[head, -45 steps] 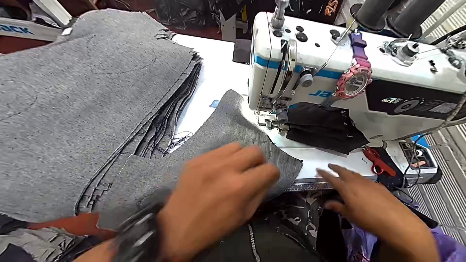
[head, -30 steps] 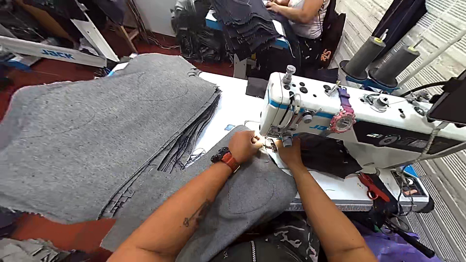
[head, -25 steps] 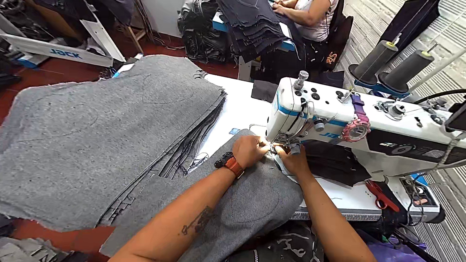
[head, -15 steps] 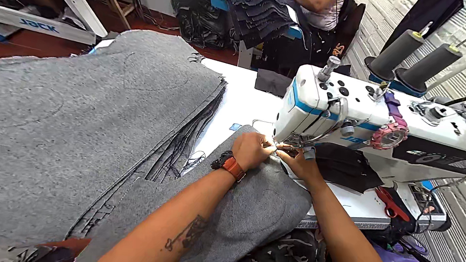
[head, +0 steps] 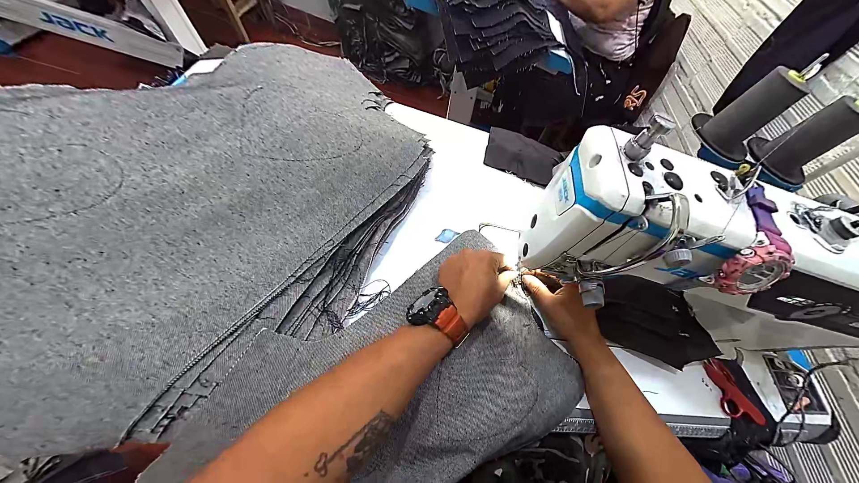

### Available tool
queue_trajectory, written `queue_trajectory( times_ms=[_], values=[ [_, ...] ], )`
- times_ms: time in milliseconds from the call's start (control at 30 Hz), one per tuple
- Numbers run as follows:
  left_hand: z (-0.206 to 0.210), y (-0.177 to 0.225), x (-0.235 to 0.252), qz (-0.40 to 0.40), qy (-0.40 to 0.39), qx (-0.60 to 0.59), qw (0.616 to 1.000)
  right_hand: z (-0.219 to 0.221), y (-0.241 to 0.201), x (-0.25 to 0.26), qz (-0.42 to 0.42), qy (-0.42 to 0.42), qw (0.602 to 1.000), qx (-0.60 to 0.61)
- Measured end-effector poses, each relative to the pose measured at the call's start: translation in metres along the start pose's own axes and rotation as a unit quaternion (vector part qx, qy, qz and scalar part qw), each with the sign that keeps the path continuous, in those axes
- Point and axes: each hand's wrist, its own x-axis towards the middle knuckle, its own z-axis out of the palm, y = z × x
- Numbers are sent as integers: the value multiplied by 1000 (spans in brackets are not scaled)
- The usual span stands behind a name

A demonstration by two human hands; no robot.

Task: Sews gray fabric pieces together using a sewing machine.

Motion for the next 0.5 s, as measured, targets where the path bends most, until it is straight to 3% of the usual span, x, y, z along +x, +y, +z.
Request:
queue_trajectory(
  times_ms=[167,500],
  values=[
    [5,-3,0,43,37,-19,998,-3,0,1,2,-22,1000,3],
    [4,-4,1,46,25,-24,998,-4,-6,0,2,-15,1000,-1]
  ],
)
